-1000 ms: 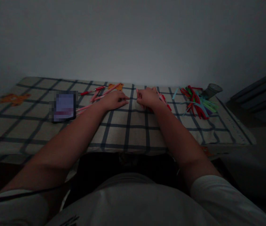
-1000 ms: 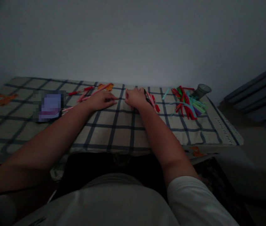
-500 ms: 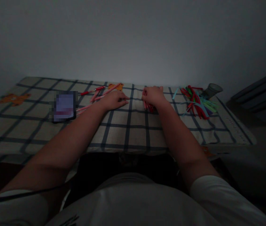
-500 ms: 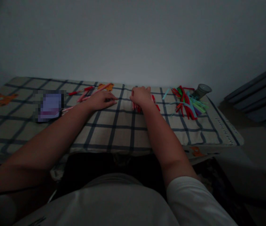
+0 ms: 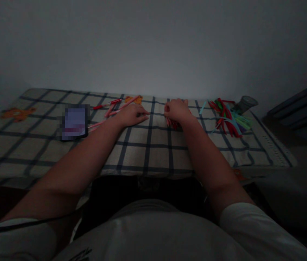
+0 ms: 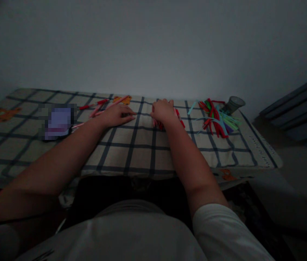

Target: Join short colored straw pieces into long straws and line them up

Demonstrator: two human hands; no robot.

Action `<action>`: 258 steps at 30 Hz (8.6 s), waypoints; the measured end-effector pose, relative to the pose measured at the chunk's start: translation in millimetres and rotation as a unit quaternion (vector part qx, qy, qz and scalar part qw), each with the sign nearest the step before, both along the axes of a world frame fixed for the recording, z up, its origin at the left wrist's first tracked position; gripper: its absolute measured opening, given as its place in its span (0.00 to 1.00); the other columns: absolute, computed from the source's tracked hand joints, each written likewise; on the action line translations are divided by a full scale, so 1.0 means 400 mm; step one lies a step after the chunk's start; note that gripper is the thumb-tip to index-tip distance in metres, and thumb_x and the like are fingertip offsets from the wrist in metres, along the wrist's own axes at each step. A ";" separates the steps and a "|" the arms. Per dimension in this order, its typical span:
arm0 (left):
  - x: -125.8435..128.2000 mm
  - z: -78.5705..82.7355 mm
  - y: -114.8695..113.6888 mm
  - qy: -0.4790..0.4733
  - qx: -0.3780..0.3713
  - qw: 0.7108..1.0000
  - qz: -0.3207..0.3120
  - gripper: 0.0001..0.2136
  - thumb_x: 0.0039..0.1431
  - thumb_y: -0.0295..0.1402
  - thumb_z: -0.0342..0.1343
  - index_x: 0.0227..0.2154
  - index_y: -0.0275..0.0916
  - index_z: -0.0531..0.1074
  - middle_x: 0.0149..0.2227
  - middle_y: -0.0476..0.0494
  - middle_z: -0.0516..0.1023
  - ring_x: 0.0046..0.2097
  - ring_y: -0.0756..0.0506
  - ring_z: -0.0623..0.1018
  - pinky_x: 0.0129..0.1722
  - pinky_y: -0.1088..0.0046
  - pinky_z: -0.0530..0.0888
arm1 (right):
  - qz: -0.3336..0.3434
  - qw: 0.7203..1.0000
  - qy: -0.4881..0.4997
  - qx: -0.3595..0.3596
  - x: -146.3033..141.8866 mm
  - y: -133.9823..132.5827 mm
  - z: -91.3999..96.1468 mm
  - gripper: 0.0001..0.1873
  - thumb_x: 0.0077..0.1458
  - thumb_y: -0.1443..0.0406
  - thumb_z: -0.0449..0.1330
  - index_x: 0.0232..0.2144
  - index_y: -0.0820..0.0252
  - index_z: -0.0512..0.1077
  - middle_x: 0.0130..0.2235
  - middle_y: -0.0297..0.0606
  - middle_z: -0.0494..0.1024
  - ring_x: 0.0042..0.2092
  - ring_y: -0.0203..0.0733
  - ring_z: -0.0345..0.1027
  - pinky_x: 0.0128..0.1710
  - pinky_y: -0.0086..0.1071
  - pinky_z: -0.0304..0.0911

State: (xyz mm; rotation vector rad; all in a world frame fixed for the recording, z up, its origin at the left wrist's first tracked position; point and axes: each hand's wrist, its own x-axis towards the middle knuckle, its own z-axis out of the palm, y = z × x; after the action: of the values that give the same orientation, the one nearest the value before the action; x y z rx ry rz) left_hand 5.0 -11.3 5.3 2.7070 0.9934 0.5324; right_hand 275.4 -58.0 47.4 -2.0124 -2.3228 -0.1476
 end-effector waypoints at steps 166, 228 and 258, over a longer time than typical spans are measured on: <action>-0.024 0.050 -0.011 0.017 0.026 0.971 0.235 0.17 0.77 0.42 0.60 0.56 0.42 0.91 0.55 0.33 0.91 0.58 0.31 0.84 0.58 0.58 0.75 | 0.160 0.984 -0.018 0.081 -0.081 0.043 -0.024 0.29 0.88 0.55 0.46 0.66 0.57 0.84 0.63 0.56 0.85 0.65 0.63 0.69 0.62 0.49 0.59; -0.035 0.031 0.001 -0.001 0.043 0.994 0.104 0.22 0.78 0.52 0.58 0.54 0.43 0.91 0.47 0.36 0.89 0.50 0.36 0.83 0.52 0.61 0.74 | 0.205 0.976 -0.001 0.071 -0.094 0.055 -0.051 0.28 0.87 0.51 0.50 0.63 0.60 0.84 0.62 0.58 0.85 0.65 0.64 0.70 0.63 0.50 0.60; -0.030 0.037 -0.004 0.003 0.049 0.994 0.098 0.24 0.80 0.55 0.56 0.53 0.43 0.91 0.45 0.37 0.89 0.46 0.37 0.83 0.48 0.63 0.72 | 0.206 0.975 0.012 0.079 -0.094 0.052 -0.054 0.25 0.86 0.57 0.50 0.63 0.61 0.83 0.62 0.58 0.84 0.66 0.64 0.69 0.65 0.51 0.60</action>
State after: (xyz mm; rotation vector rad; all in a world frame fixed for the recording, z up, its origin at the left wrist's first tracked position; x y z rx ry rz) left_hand -6.8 -13.1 20.1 2.7111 1.2761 0.6230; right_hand 237.8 -37.0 25.8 -1.4185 -2.5575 -0.2705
